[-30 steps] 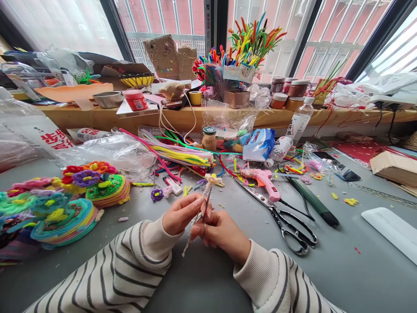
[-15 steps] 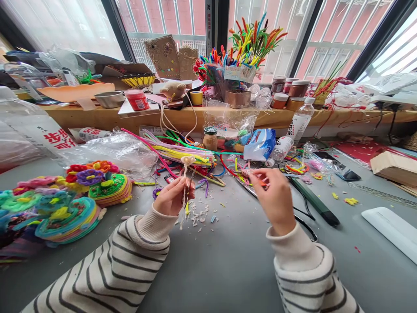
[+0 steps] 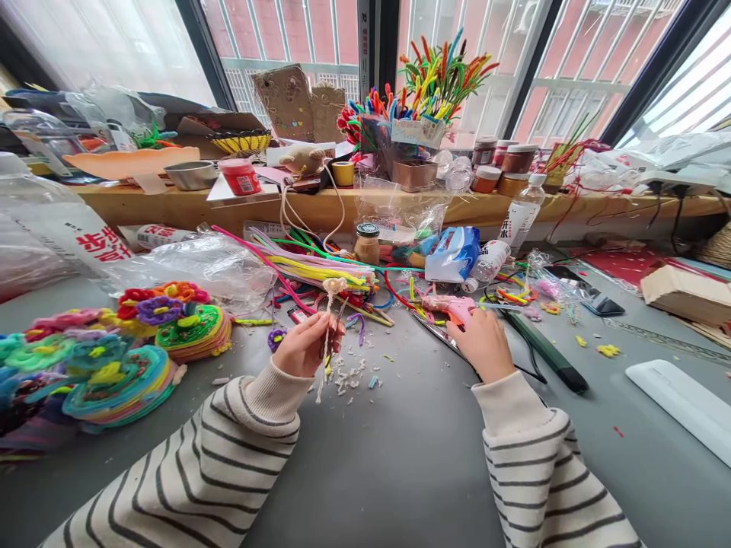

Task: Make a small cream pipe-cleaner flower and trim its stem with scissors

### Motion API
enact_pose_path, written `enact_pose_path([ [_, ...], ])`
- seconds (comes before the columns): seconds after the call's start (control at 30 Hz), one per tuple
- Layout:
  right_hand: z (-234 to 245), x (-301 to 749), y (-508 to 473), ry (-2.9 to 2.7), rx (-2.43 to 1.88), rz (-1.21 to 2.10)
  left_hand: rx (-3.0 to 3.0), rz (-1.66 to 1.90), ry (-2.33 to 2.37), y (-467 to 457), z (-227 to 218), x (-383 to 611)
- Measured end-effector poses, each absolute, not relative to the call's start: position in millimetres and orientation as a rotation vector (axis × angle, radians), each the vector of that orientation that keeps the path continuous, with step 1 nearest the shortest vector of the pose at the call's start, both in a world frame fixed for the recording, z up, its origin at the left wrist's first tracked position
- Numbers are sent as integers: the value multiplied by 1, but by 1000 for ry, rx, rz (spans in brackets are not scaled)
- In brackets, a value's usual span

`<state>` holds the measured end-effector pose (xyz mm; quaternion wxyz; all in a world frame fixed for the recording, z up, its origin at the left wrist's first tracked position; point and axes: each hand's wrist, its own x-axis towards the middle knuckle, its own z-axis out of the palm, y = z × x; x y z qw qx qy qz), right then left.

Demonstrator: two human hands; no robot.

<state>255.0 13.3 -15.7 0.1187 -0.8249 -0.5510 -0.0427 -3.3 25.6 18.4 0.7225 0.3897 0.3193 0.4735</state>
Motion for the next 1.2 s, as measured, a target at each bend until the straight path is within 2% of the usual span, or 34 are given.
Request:
enact_pose_path([
  [0.33,-4,253,10,-1445,-2368,-46,872,1037,722,26,17,-3],
  [0.83,11,252,1,-1320,-2186,-308,874,1025,713,27,17,-4],
  [1.2,10,239,-3,-1610,-2246,-484,879,1009,696,27,12,-5],
])
